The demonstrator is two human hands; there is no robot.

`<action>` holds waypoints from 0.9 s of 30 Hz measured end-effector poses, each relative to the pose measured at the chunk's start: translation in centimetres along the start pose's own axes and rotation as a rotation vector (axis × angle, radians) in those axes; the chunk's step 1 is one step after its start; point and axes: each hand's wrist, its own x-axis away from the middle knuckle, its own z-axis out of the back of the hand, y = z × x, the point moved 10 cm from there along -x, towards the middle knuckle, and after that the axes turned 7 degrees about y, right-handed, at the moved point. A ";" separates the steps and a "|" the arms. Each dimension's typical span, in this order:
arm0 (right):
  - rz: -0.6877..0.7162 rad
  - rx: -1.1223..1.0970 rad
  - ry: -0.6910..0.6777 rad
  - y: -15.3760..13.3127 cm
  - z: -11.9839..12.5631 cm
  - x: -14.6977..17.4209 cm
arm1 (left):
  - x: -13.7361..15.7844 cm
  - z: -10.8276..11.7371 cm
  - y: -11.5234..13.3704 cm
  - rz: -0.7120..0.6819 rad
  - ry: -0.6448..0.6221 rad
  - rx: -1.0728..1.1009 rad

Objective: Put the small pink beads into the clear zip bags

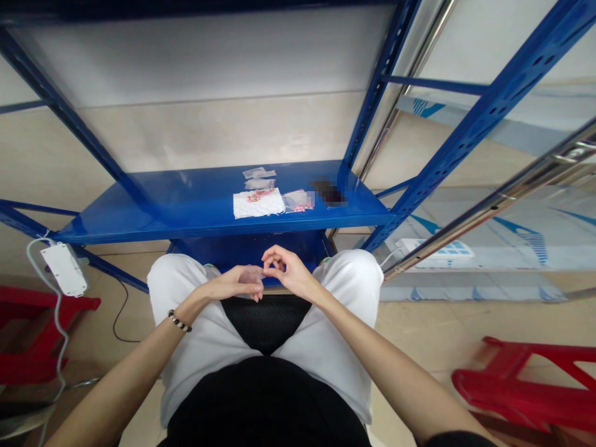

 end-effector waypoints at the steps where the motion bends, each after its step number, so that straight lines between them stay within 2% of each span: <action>1: 0.000 -0.006 -0.005 -0.1 0.0 0.0 | 0.0 0.0 0.0 -0.005 -0.005 0.014; 9: -0.048 -0.022 -0.052 -0.3 -0.4 0.1 | -0.2 0.3 0.2 -0.035 -0.009 0.004; 14: -0.028 0.047 -0.010 -0.2 -0.2 0.1 | -0.3 0.0 -0.2 -0.037 -0.033 -0.027; 18: -0.010 0.075 -0.019 -0.2 0.0 0.3 | -0.4 0.2 -0.3 -0.063 0.007 0.032; 22: 0.050 0.172 -0.026 -0.9 0.3 0.6 | -0.5 0.1 -0.2 -0.089 0.007 0.048; 27: 0.193 0.307 -0.088 -2.3 -0.4 1.1 | -0.6 0.5 -0.6 -0.122 0.036 -0.145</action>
